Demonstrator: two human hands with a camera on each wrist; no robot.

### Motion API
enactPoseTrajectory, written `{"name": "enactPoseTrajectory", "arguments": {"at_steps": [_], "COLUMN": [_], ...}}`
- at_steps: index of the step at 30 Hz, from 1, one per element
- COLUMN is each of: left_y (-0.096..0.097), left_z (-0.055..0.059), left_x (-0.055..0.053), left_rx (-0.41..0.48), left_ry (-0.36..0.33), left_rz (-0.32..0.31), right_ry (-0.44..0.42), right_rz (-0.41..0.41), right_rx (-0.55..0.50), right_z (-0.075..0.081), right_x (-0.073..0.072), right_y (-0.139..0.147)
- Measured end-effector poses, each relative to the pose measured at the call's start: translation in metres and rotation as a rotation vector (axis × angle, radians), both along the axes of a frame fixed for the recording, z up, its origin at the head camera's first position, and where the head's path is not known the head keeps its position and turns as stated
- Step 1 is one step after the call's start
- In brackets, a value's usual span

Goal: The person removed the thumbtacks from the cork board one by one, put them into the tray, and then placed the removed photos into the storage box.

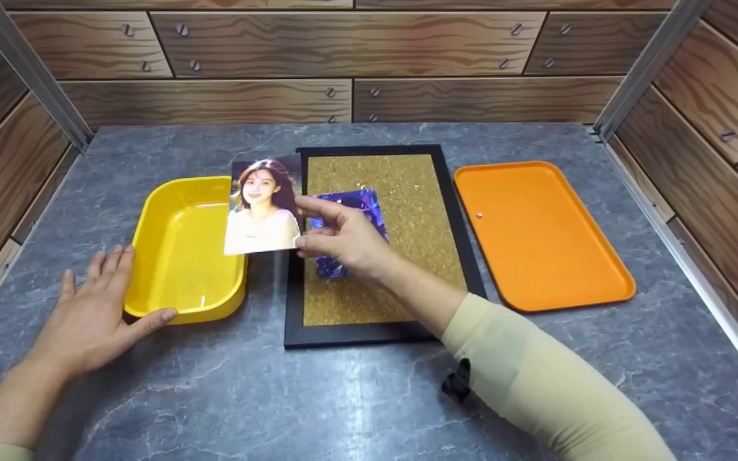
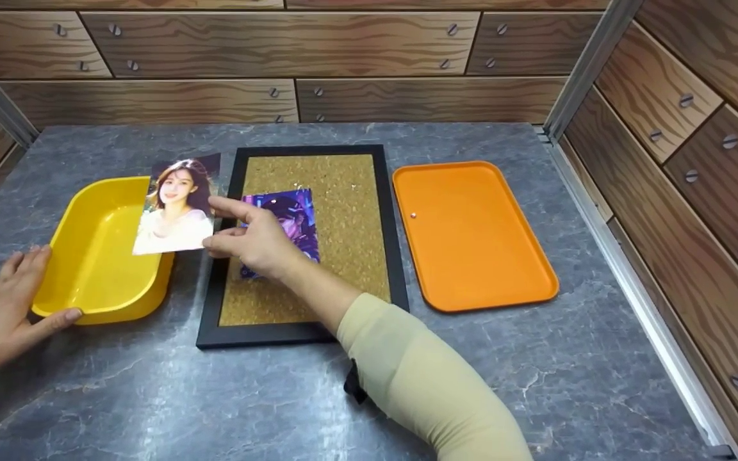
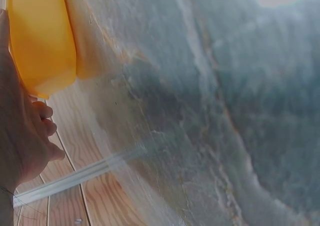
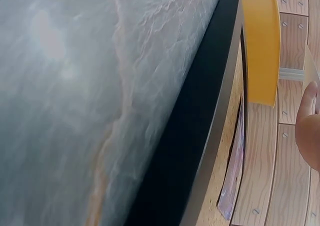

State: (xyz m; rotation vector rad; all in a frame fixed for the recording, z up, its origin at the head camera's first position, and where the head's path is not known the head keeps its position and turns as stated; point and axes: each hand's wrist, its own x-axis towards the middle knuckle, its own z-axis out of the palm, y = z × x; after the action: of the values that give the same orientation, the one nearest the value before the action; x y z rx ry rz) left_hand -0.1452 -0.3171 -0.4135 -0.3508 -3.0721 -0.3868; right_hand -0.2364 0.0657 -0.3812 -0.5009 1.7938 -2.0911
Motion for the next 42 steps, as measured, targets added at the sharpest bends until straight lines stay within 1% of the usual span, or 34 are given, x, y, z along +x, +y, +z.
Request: {"name": "enactPoseTrajectory", "arguments": {"at_steps": [10,20,23,28,34,42], "left_y": [0.0,-0.002,-0.003,-0.001,-0.001,0.0], "left_z": [-0.001,-0.002,-0.002,-0.002,-0.002,-0.001], "left_x": [-0.002,0.001,0.001,-0.001,-0.001,0.0], "left_rx": [0.001,0.002,-0.002,-0.009,-0.01,-0.012], "left_ry": [0.004,0.008,0.006,0.001,0.008,-0.009], "left_rz": [-0.002,-0.006,-0.006,-0.006,-0.005,-0.003], "right_ry": [-0.005,-0.052,-0.056,-0.069,-0.079,-0.081], "right_rz": [0.04,0.043,0.043,0.035,0.047,0.034], "right_rx": [-0.02,-0.022,-0.025,-0.026,-0.028,-0.001], "right_z": [-0.002,-0.001,-0.003,-0.004,-0.005,-0.008], "right_x": [0.002,0.007,0.008,0.01,0.012,0.014], "right_y": [-0.019,-0.04,-0.047,-0.054,-0.061,-0.071]}}
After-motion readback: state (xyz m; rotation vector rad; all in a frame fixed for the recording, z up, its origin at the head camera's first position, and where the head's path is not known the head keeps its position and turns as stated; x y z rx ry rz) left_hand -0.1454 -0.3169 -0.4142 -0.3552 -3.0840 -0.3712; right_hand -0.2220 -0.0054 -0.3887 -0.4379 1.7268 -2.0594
